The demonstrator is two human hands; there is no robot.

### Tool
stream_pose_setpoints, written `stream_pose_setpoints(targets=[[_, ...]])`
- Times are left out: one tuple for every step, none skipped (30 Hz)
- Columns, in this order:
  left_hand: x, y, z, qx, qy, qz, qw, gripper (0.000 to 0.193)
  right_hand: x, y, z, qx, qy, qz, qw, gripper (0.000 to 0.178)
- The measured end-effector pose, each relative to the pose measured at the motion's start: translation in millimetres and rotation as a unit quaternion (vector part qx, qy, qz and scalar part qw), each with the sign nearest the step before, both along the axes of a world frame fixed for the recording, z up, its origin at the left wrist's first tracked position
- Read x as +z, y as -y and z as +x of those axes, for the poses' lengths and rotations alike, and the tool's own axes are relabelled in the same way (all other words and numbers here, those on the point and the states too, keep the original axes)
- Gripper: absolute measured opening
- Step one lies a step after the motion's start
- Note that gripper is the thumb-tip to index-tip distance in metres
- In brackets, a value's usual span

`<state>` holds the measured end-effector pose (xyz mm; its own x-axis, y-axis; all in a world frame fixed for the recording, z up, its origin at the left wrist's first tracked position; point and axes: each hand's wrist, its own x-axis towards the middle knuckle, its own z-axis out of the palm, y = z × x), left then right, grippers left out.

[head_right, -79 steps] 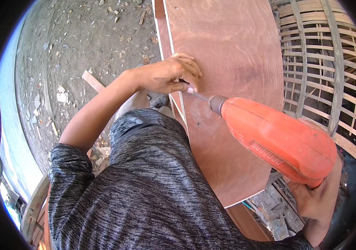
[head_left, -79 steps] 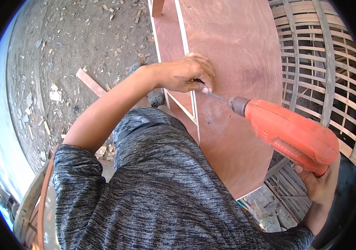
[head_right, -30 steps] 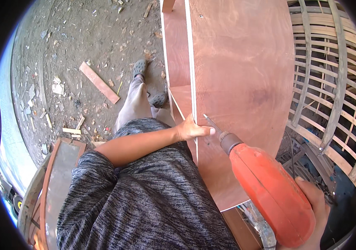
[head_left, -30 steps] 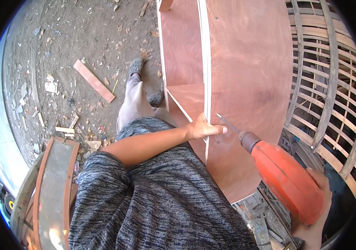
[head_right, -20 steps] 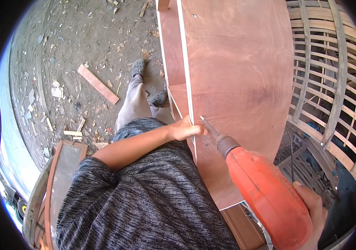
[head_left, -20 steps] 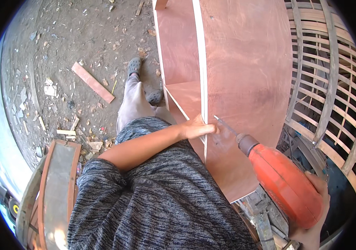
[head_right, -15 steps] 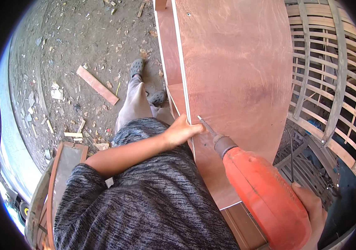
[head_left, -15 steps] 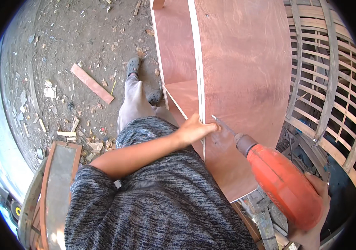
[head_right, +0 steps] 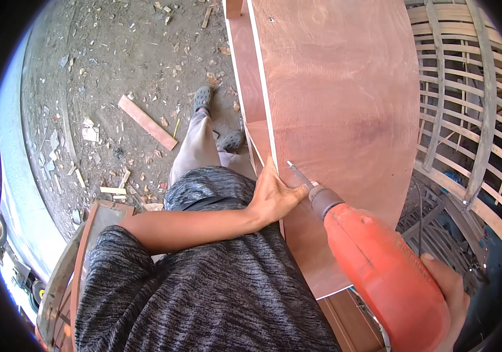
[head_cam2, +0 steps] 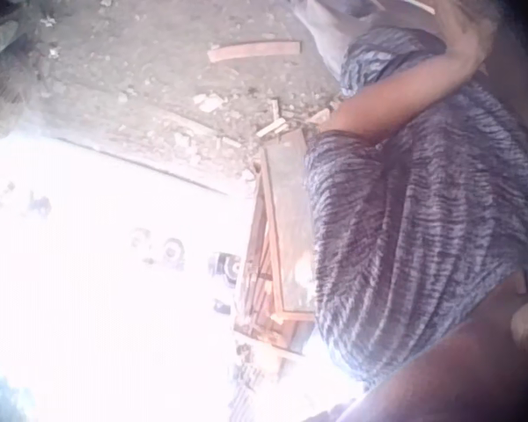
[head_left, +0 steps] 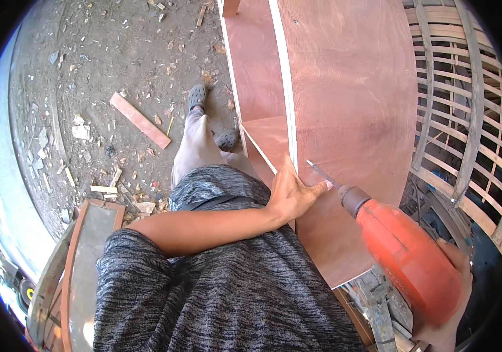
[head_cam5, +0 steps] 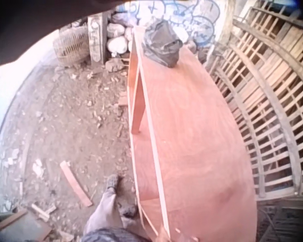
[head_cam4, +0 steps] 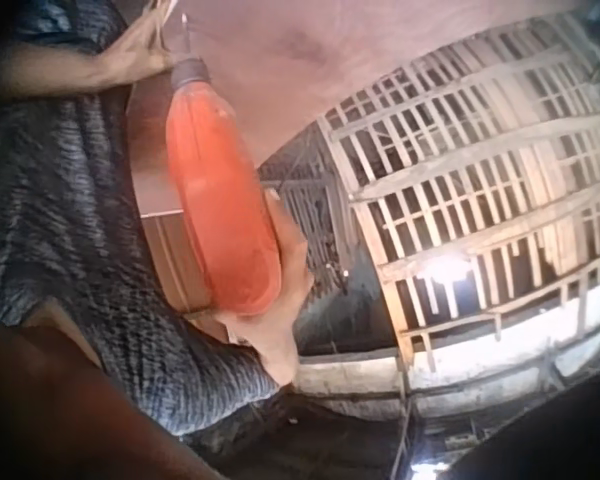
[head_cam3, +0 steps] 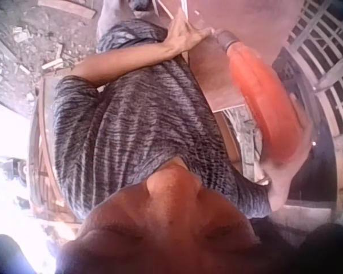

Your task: The person uses a power drill to drive a screw into the side of a wooden shelf unit, then reaches into several plastic bags to retrieve and sort small items while walking through a woodworking area.

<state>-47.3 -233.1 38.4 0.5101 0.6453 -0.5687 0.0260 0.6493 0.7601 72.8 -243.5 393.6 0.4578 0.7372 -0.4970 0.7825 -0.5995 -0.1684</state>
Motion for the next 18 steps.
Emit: stream_pose_setpoints(targets=[[-1.6, -1.9, -3.3, -0.009, 0.001, 0.005, 1.0, 0.073, 0.5, 0.0, 5.2, 0.005, -0.031, 0.001, 1.0, 0.058], [-2.5, -3.2, -6.8, -0.011, 0.0, 0.01, 1.0, 0.072, 0.5, 0.2, 7.8, 0.011, -0.062, 0.002, 0.998, 0.065], [-1.2, -5.7, -8.8, -0.015, -0.001, 0.014, 1.0, 0.071, -0.4, 2.5, 7.6, 0.013, -0.065, 0.006, 0.998, 0.065], [7.7, -12.6, -11.5, -0.038, -0.001, 0.026, 0.999, 0.071, -0.3, 6.1, 6.4, -0.025, -0.075, 0.017, 0.997, 0.068], [13.5, -17.8, -13.7, -0.063, -0.001, 0.039, 0.997, 0.07, -0.7, 7.7, 6.0, -0.065, -0.086, 0.027, 0.994, 0.071], [11.0, -16.1, -14.0, -0.061, -0.004, 0.041, 0.997, 0.07, -0.6, 5.4, 5.4, -0.063, -0.089, 0.03, 0.994, 0.071], [9.3, -13.3, -13.0, -0.036, 0.016, 0.041, 0.998, 0.073, 0.9, 1.5, 2.5, -0.064, -0.089, 0.019, 0.994, 0.072], [7.3, -10.6, -10.9, -0.012, 0.036, 0.041, 0.998, 0.075, 1.5, -0.8, -0.1, -0.066, -0.089, 0.009, 0.994, 0.072], [5.4, -7.6, -7.8, -0.012, 0.036, 0.041, 0.998, 0.075, 1.0, -1.3, -2.3, -0.066, -0.089, 0.01, 0.994, 0.072], [7.1, -7.6, -5.7, 0.013, 0.071, 0.005, 0.997, 0.075, -0.7, -1.7, -2.8, -0.09, -0.093, 0.022, 0.991, 0.071], [8.5, -7.8, -3.8, 0.038, 0.107, -0.031, 0.993, 0.075, -2.1, -1.8, -2.5, -0.114, -0.096, 0.035, 0.988, 0.071], [9.2, -8.6, -2.0, 0.038, 0.105, -0.03, 0.993, 0.075, -2.6, -0.1, 0.2, -0.114, -0.098, 0.035, 0.988, 0.071], [9.0, -7.2, 1.9, 0.042, 0.119, -0.049, 0.991, 0.075, 0.3, 4.1, 2.2, -0.121, -0.08, 0.03, 0.989, 0.071], [8.7, -5.8, 4.6, 0.047, 0.133, -0.067, 0.988, 0.075, 2.9, 4.2, 1.8, -0.128, -0.067, 0.027, 0.989, 0.071], [7.6, -4.5, 4.1, 0.042, 0.137, -0.07, 0.987, 0.075, 4.4, 3.8, 1.2, -0.133, -0.058, 0.023, 0.989, 0.071], [6.2, -4.4, 1.9, 0.041, 0.123, -0.077, 0.989, 0.075, 4.6, -3.6, 2.5, -0.079, -0.063, 0.005, 0.995, 0.07], [5.0, -4.1, 0.4, 0.04, 0.109, -0.084, 0.99, 0.075, 4.6, -9.2, 2.8, -0.025, -0.068, -0.014, 0.997, 0.07], [4.6, -3.1, 0.1, 0.058, 0.117, -0.07, 0.989, 0.075, 3.8, -12.3, 0.9, -0.028, -0.065, -0.015, 0.997, 0.07]])
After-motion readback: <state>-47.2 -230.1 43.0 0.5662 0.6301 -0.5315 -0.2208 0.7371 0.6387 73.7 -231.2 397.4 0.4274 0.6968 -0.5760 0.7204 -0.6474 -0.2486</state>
